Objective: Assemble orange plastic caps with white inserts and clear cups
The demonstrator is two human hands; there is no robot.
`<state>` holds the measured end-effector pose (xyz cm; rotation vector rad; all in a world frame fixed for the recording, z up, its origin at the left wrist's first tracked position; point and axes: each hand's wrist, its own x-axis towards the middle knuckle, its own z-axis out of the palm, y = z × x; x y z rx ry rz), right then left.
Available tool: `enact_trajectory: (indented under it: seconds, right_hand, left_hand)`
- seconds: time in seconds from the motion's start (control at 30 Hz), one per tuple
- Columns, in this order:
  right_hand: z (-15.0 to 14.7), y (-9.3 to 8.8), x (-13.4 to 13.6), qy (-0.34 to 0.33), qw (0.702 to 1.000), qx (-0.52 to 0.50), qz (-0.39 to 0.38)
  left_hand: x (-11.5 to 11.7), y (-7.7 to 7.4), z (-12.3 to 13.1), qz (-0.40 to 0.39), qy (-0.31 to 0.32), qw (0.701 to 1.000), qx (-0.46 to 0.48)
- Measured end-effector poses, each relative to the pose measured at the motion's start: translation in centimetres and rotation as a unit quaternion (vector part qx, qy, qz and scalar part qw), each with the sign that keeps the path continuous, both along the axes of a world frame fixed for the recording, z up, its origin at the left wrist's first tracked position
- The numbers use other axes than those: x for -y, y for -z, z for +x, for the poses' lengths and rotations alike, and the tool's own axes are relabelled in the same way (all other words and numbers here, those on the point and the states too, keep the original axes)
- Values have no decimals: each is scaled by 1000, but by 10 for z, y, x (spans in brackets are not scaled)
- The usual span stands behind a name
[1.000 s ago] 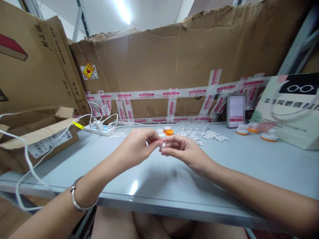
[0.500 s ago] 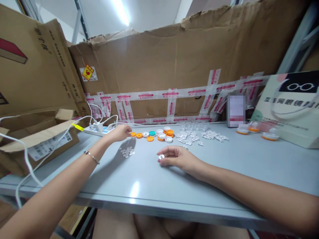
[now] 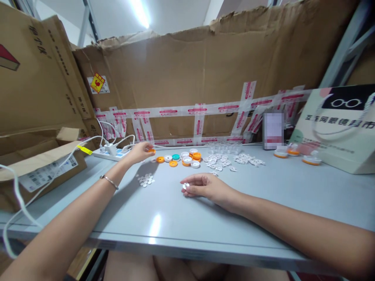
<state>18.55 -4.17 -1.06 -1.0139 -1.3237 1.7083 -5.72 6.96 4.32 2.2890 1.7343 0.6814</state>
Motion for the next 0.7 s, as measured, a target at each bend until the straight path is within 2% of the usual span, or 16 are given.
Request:
enact_trajectory:
  seconds: [0.07, 0.13, 0.17, 0.23, 0.3, 0.37, 0.47, 0.7]
  right_hand:
    - [0, 0, 0, 2, 1000, -3, -10]
    - [1, 0, 0, -4, 1000, -17, -11]
    - [2, 0, 1, -14, 1000, -26, -7]
    - [3, 2, 1, -50, 998, -32, 9]
    - [4, 2, 3, -98, 994, -24, 34]
    - [5, 3, 4, -145, 988, -10, 53]
    - [7, 3, 4, -185, 981, 1, 52]
    - [11, 2, 1, -177, 984, -7, 30]
  left_hand:
    - [31, -9, 17, 21, 49, 998, 28]
    - [69, -11, 38, 64, 185, 978, 77]
    - [87, -8, 48, 89, 224, 967, 81]
    - [117, 1, 64, 144, 246, 957, 54]
    - [137, 12, 72, 158, 257, 953, 25]
    - [146, 20, 73, 162, 263, 951, 16]
    - [147, 27, 69, 177, 264, 948, 27]
    - [145, 37, 61, 215, 265, 940, 8]
